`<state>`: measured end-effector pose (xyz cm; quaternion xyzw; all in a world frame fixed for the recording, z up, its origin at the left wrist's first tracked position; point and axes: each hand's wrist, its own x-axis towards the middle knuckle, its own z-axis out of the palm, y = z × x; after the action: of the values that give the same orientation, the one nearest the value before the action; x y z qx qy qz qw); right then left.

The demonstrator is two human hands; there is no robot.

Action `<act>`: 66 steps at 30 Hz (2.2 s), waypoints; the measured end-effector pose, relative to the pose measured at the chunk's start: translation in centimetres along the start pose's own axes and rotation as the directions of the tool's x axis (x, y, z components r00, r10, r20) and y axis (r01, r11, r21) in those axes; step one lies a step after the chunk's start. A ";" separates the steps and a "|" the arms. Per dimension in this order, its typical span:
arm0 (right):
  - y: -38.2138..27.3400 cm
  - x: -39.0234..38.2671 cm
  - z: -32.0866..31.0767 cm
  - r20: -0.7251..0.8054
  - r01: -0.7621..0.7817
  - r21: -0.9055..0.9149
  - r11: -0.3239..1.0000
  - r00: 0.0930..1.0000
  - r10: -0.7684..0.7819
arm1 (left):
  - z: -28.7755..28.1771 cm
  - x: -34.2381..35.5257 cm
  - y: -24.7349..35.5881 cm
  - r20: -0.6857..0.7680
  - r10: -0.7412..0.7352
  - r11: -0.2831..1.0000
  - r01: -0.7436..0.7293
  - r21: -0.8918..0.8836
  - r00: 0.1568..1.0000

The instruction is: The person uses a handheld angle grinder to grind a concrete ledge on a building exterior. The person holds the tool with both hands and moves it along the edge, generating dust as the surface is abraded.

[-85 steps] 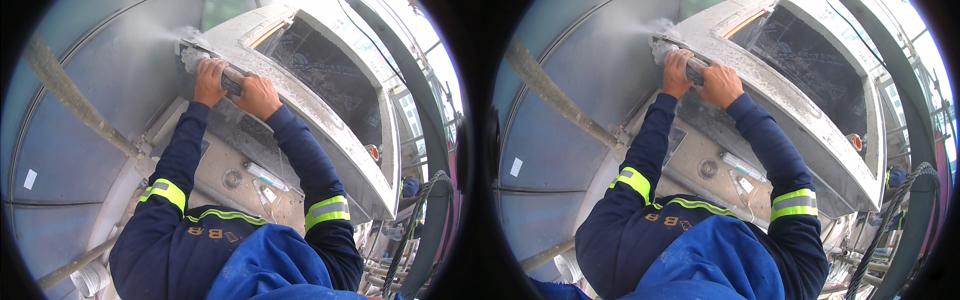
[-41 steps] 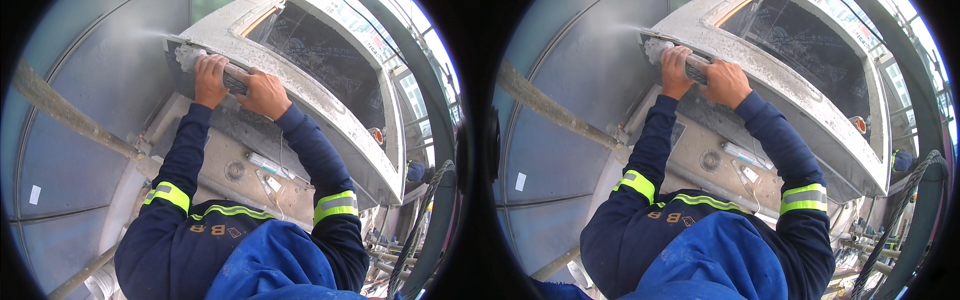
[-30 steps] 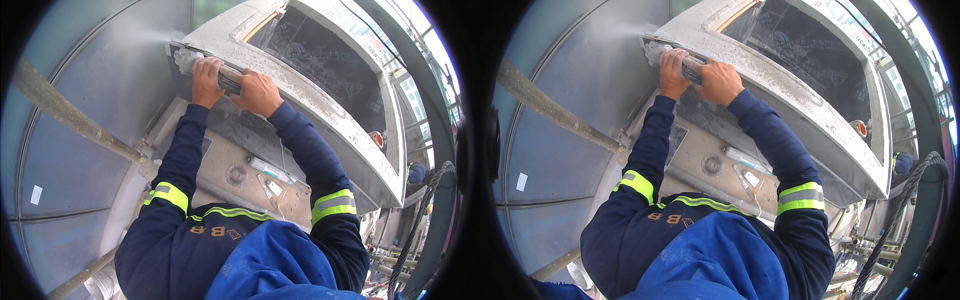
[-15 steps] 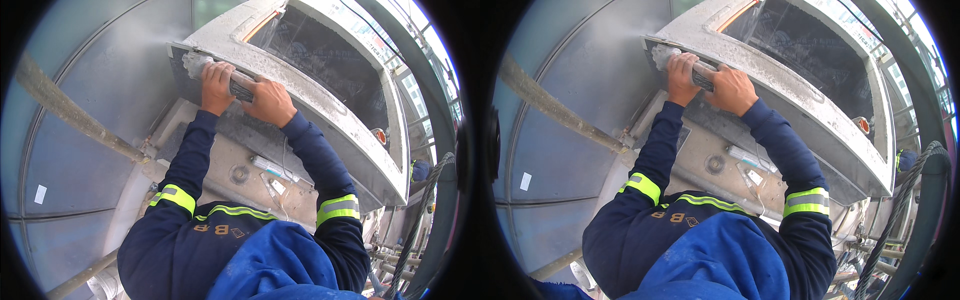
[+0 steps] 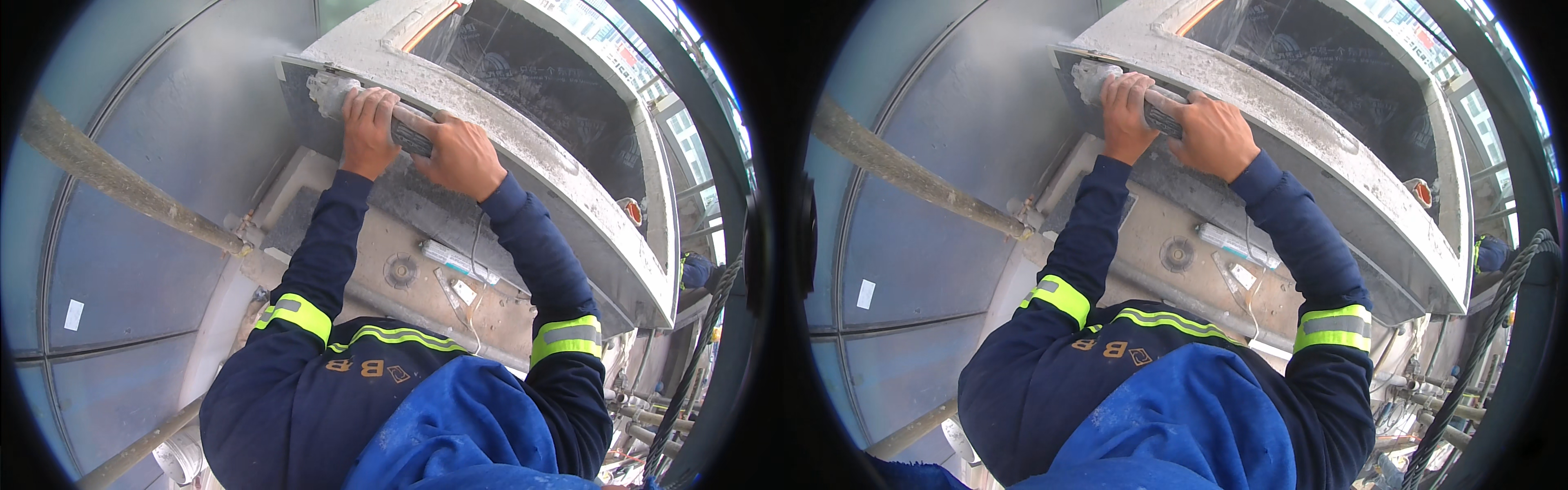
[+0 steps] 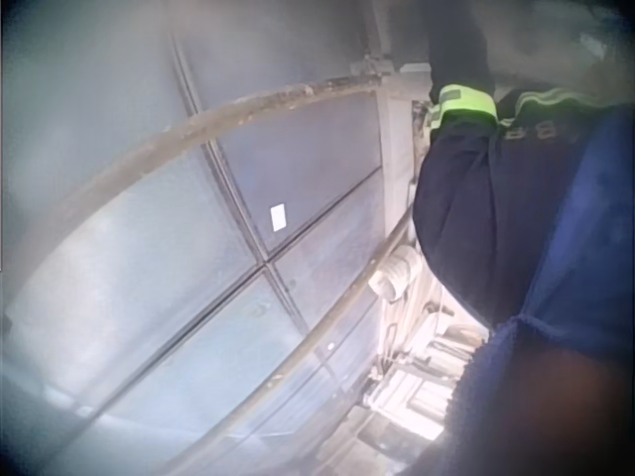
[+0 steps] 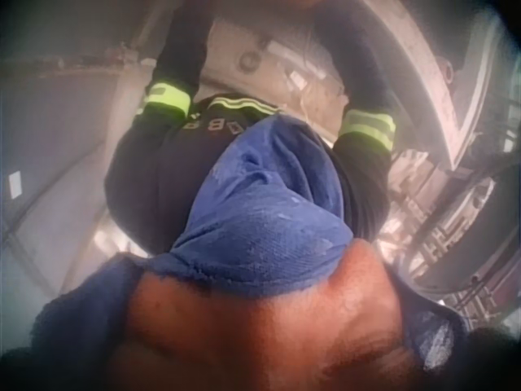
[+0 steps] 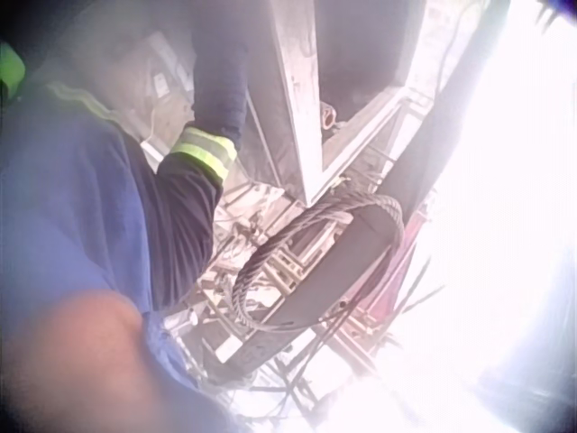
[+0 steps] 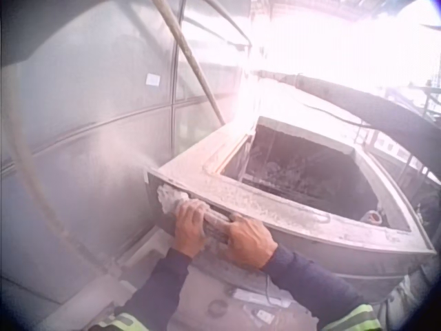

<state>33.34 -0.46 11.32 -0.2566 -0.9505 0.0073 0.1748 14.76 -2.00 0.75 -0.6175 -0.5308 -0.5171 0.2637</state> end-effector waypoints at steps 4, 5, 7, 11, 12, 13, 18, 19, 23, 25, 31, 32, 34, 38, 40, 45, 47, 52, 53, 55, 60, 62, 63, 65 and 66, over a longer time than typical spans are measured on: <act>0.0 0.8 0.7 0.004 -0.005 -0.009 1.000 1.000 0.005 | 0.0 -0.1 -1.0 0.009 -0.004 1.000 0.004 -0.004 1.000; 0.0 1.0 1.0 0.005 -0.006 -0.011 1.000 1.000 0.006 | 0.0 -0.1 -1.2 0.009 -0.004 1.000 0.004 -0.004 1.000; 0.1 1.4 1.3 0.007 -0.006 -0.012 1.000 1.000 0.006 | 0.0 -0.1 -1.6 0.012 -0.003 1.000 0.003 0.002 1.000; 0.0 2.4 1.8 0.016 -0.004 -0.008 1.000 1.000 0.005 | 0.1 -0.1 -2.8 0.009 0.004 1.000 -0.004 0.022 1.000; 0.0 2.7 1.9 0.019 -0.006 -0.009 1.000 1.000 0.006 | 0.1 -0.1 -3.1 0.003 0.006 1.000 -0.006 0.026 1.000; 0.0 3.0 2.1 0.023 -0.002 -0.009 1.000 1.000 0.002 | 0.0 0.0 -3.4 0.014 0.001 1.000 -0.001 0.029 1.000; 0.2 4.4 3.3 0.009 0.021 -0.015 1.000 1.000 -0.021 | -0.5 0.2 -4.7 0.056 -0.022 0.999 0.021 0.030 0.998; 0.0 4.6 3.2 0.018 0.022 -0.016 1.000 1.000 -0.021 | -0.6 0.2 -4.9 0.066 -0.022 0.999 0.020 0.029 0.998; -0.6 4.4 2.4 0.045 0.022 -0.013 1.000 0.999 -0.022 | -0.8 0.1 -4.9 0.076 -0.021 1.000 0.019 0.024 0.997; -0.6 3.5 1.7 0.049 0.011 -0.013 1.000 0.999 -0.011 | -0.7 0.1 -3.9 0.068 -0.016 1.000 0.014 0.021 0.998; -0.5 0.2 -0.3 0.071 -0.046 -0.037 0.998 0.996 0.049 | -0.3 -0.1 -0.2 0.049 -0.007 1.000 0.008 -0.016 0.999; -0.5 -0.1 -0.7 0.074 -0.045 -0.039 0.998 0.996 0.048 | -0.3 -0.2 0.3 0.044 -0.008 1.000 0.008 -0.017 0.999; -0.6 -0.5 -1.1 0.076 -0.041 -0.041 0.998 0.996 0.044 | -0.5 -0.1 0.9 0.039 -0.011 1.000 0.012 -0.024 0.999; -0.6 -0.4 -1.1 0.075 -0.036 -0.048 0.998 0.996 0.039 | -0.6 0.0 0.9 0.040 -0.009 1.000 0.010 -0.018 0.999; -0.4 -0.3 -0.7 0.065 -0.027 -0.046 0.999 0.997 0.030 | -0.5 -0.1 0.6 0.046 -0.009 1.000 0.010 -0.011 0.999; -0.4 0.3 0.1 0.031 0.000 -0.051 0.999 1.000 0.001 | -0.5 -0.2 -0.4 0.060 -0.023 1.000 0.023 -0.009 0.998; -0.2 0.7 0.4 0.041 -0.006 -0.049 0.999 0.999 0.008 | -0.5 -0.2 -0.7 0.064 -0.028 1.000 0.029 -0.012 0.998; -0.1 1.5 0.9 0.062 -0.010 -0.036 0.999 0.998 0.012 | -0.7 -0.1 -1.4 0.070 -0.034 0.999 0.034 0.004 0.997; 0.0 1.6 1.1 0.042 0.007 -0.031 1.000 0.999 -0.006 | -0.7 0.0 -1.4 0.073 -0.037 0.999 0.036 0.004 0.997; 0.1 1.9 1.3 0.008 0.037 -0.018 0.999 0.999 -0.037 | -0.7 0.0 -1.7 0.072 -0.036 0.999 0.036 0.005 0.997; 0.0 3.0 1.8 0.006 0.046 0.009 0.999 0.999 -0.046 | -0.4 0.1 -3.0 0.048 -0.033 0.999 0.032 0.017 0.998; -0.4 3.5 1.9 0.013 0.039 -0.003 0.999 0.999 -0.039 | -0.4 0.1 -3.6 0.049 -0.039 0.999 0.038 0.022 0.998; -0.5 3.7 1.9 0.016 0.035 -0.008 0.999 0.999 -0.035 | -0.4 0.1 -3.8 0.050 -0.041 0.999 0.040 0.025 0.998; -0.2 4.2 2.4 0.016 0.048 -0.021 0.999 0.999 -0.048 | -0.6 0.2 -4.1 0.064 -0.050 0.998 0.049 0.025 0.997; -0.1 4.2 2.6 0.016 0.055 -0.028 0.998 0.998 -0.055 | -0.6 0.3 -4.2 0.072 -0.055 0.998 0.053 0.025 0.996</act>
<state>29.02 1.77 10.29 -0.2328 -0.9585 -0.0089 0.1641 10.66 -1.16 0.28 -0.6182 -0.5623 -0.4953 0.2373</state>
